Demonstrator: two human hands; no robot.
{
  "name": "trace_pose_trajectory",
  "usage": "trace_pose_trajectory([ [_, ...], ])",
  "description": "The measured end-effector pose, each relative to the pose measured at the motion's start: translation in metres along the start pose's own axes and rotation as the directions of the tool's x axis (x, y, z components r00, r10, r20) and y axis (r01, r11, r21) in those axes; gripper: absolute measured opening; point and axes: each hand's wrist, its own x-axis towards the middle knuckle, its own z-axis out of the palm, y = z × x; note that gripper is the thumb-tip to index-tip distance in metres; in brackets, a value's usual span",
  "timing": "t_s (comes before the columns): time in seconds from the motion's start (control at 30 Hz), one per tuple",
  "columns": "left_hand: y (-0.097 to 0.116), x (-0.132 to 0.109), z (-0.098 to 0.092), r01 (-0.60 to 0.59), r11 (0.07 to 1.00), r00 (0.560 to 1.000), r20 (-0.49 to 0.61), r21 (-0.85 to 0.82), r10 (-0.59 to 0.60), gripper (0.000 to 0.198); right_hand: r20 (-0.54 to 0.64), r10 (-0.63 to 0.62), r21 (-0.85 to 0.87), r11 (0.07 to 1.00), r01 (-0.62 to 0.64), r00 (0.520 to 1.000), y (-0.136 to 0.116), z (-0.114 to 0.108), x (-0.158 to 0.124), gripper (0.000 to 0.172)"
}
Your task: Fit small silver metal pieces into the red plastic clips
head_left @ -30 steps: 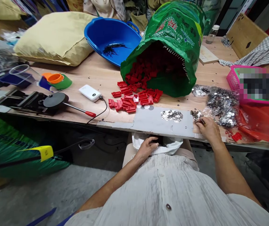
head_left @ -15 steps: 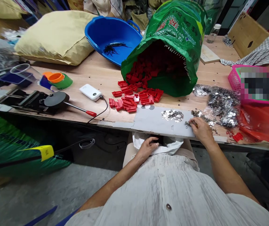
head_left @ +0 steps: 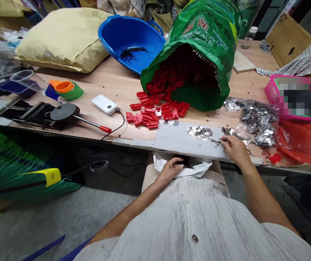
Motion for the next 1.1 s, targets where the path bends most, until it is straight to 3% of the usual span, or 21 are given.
trace_pose_trajectory([
  [0.23, 0.001, 0.000, 0.000, -0.005, 1.000, 1.000, 0.000, -0.008, 0.005, 0.047, 0.031, 0.002, -0.077, 0.997, 0.001, 1.000, 0.002, 0.003, 0.000, 0.016],
  [0.4, 0.002, -0.001, 0.001, 0.001, 1.000, 1.000, 0.005, -0.002, -0.001, 0.047, -0.001, 0.029, -0.021, 0.999, -0.029, 1.000, 0.003, -0.003, -0.002, 0.018],
  [0.6, 0.002, -0.002, 0.001, -0.010, 1.000, 1.000, 0.000, 0.028, 0.010, 0.045, 0.081, 0.028, -0.048, 0.999, -0.024, 0.996, 0.002, -0.006, -0.006, 0.018],
  [0.8, 0.000, 0.000, 0.000, -0.013, 0.999, 1.000, 0.001, 0.029, 0.013, 0.045, 0.028, 0.028, 0.031, 0.999, -0.029, 0.999, 0.006, -0.004, -0.006, 0.020],
  [1.1, -0.002, 0.000, 0.000, -0.003, 0.999, 1.000, 0.013, 0.051, 0.002, 0.049, 0.049, -0.066, -0.138, 0.988, 0.072, 0.997, -0.017, 0.007, 0.010, 0.018],
])
